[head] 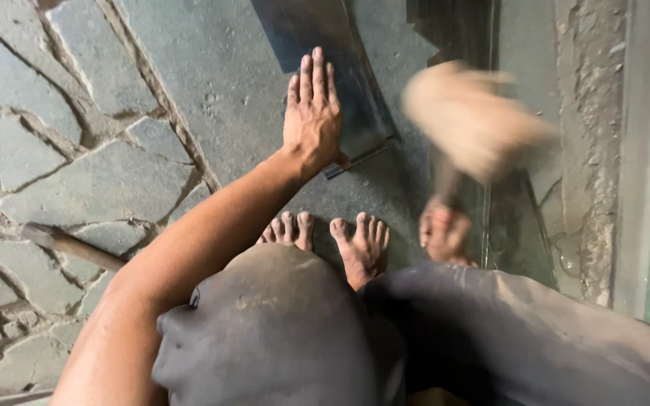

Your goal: The person uses a wooden mallet to strike a metal sheet on a stone floor, smoothing out bends and irregularities.

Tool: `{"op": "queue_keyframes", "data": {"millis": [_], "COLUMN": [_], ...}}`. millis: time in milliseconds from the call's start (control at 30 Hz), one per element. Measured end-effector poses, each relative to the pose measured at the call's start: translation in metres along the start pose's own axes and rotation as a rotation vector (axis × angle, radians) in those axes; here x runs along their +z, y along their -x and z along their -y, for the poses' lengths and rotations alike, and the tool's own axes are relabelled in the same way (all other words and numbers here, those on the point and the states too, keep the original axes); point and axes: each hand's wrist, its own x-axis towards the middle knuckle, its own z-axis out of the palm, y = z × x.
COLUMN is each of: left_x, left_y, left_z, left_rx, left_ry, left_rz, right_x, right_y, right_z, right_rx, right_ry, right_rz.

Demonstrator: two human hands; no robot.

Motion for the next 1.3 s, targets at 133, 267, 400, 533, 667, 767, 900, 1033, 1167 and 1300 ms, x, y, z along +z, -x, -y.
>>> {"op": "queue_keyframes", "data": {"millis": [133,267,400,533,667,767,900,1033,1167,1300], "left_x": [-0.013,0.000,-0.023,-0.008,-0.011,0.005,0.015,0.000,-0.022,-0.028], "left_y": [-0.012,0.008,-0.009,0.009,0.011,0.034,0.055,0.028,0.011,0.004], "left_z": [0.003,-0.004,0.001,0.003,-0.003,-0.027,-0.045,-0.024,-0.006,-0.005], "left_rx": [0.006,0.009,0.022,0.033,0.072,0.095,0.204,0.097,-0.008,-0.008], "left_ry": [-0.012,-0.044,-0.073,-0.070,-0.202,-0.211,-0.115,0.037,-0.040,0.030], "left_rz": [0.024,0.004,-0.012,0.006,0.003,0.052,-0.030,-0.080,0.015,0.024], "right_x": [0.002,0.008,0.027,0.034,0.024,0.001,-0.032,-0.032,0.042,0.042], "right_y": [-0.004,0.032,0.021,0.047,0.015,-0.016,-0.047,-0.059,-0.080,-0.085], "right_z": [-0.009,-0.015,-0.015,-0.024,-0.009,0.028,0.097,0.136,0.131,0.126], "right_rx": [0.195,0.032,0.137,-0.060,0.171,0.083,-0.204,-0.320,0.101,0.169], "right_ry": [-0.118,0.043,0.042,0.183,-0.051,-0.124,-0.219,-0.426,-0.502,-0.188], "right_rz": [-0.049,-0.149,-0.213,-0.607,-0.136,-0.122,-0.164,-0.159,0.030,0.071]}}
